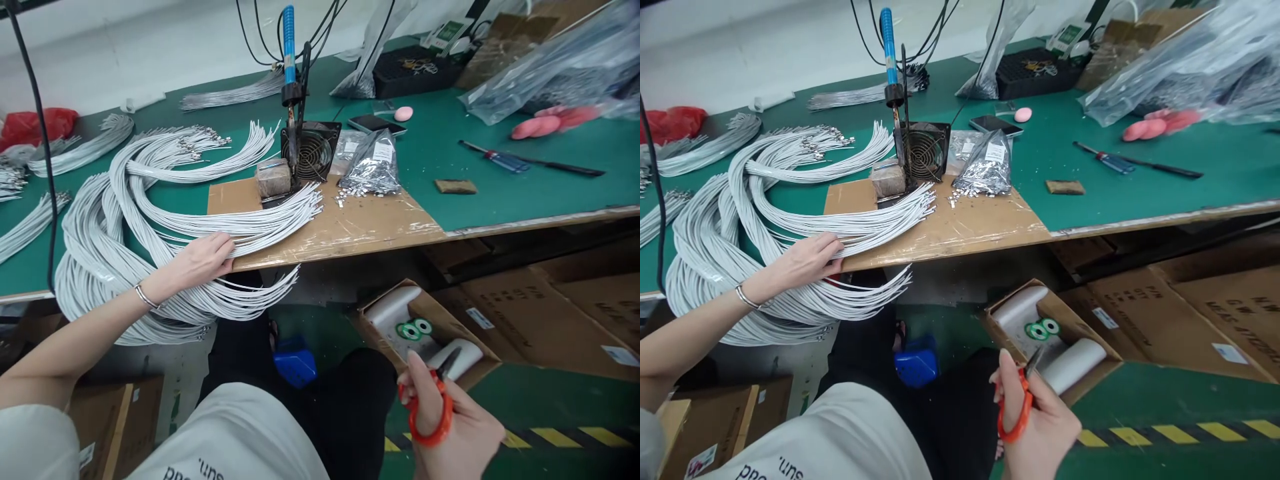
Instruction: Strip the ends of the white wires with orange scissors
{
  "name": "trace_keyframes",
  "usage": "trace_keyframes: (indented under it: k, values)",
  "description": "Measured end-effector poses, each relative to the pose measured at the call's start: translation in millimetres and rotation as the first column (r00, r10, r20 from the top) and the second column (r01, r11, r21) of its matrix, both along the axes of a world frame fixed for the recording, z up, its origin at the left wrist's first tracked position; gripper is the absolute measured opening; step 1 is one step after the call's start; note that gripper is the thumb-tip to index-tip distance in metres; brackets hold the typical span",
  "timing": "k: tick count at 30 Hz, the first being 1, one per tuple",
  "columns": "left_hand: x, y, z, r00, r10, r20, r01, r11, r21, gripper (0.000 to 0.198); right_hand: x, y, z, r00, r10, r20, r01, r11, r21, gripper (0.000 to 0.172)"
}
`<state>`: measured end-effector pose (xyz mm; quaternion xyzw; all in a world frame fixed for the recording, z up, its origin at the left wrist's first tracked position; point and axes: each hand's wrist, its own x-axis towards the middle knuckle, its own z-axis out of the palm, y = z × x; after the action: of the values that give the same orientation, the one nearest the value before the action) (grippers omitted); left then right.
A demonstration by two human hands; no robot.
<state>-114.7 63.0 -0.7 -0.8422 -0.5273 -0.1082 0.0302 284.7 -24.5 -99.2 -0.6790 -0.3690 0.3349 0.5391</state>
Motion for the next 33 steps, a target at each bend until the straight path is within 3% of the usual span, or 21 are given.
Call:
trace_keyframes:
  k: [5,8,9,11,13,14,15,16,20,22,25,29,33]
  values:
    - [10.0,-5.4,14.8,0.994,0.036,0.105,-0.032,0.999,-0.038,0.012,4.9,-2.8,-4.9,1.0,-0.016,-0.026,0.016,1.0,0.003,0.053]
    - [25.6,-14.2,31.7,0.983,0.025,0.18,0.001,0.989,-0.145,0.012,6.5,-2.0,-7.2,0.999,-0.024,-0.041,0.024,1.0,-0.006,0.053]
    - [33.1,-16.0,38.6,0.975,0.006,0.222,0.041,0.977,-0.208,0.02,6.1,-1.2,-7.6,0.998,-0.026,-0.049,0.025,1.0,-0.008,0.053]
    - [50.2,-16.3,51.1,0.898,-0.03,0.439,0.249,0.858,-0.45,0.027,2.9,0.4,-7.1,0.998,-0.022,-0.058,0.022,1.0,-0.003,0.054]
    - [67.6,-12.5,57.5,0.8,-0.048,0.599,0.485,0.64,-0.596,0.023,-3.4,1.6,-4.6,0.998,-0.022,-0.053,0.023,1.0,0.013,0.055]
    - [75.6,-9.9,57.1,0.749,0.003,0.663,0.57,0.508,-0.646,0.026,-7.5,1.8,-2.6,0.998,-0.018,-0.056,0.019,1.0,0.023,0.055]
    - [82.7,-7.6,53.9,0.698,0.085,0.711,0.621,0.422,-0.66,0.029,-12.0,1.9,-0.2,0.998,-0.007,-0.066,0.01,0.999,0.035,0.055]
    - [88.7,-5.9,48.4,0.658,0.187,0.729,0.634,0.385,-0.671,0.03,-16.7,2.0,2.4,0.997,0.011,-0.083,-0.007,0.999,0.049,0.055]
    - [101.6,-9.4,16.2,0.441,0.531,0.723,0.575,0.451,-0.682,0.032,-36.5,5.7,13.6,0.987,0.104,-0.127,-0.087,0.988,0.131,0.055]
    - [102.6,-16.2,4.4,0.344,0.611,0.713,0.573,0.465,-0.675,0.033,-47.5,10.1,20.6,0.982,0.137,-0.128,-0.117,0.982,0.151,0.052]
    - [101.8,-27.0,-1.5,0.226,0.679,0.699,0.539,0.511,-0.67,0.033,-66.6,18.0,34.8,0.96,0.248,-0.132,-0.219,0.955,0.201,0.04]
    - [100.8,-35.4,1.2,0.16,0.704,0.692,0.514,0.54,-0.667,0.034,-91.7,27.4,56.9,0.921,0.369,-0.124,-0.32,0.899,0.299,0.007]
    - [99.8,-38.6,1.8,0.132,0.703,0.699,0.528,0.546,-0.65,0.036,-107.7,33.0,69.7,0.886,0.436,-0.16,-0.368,0.869,0.329,0.01]
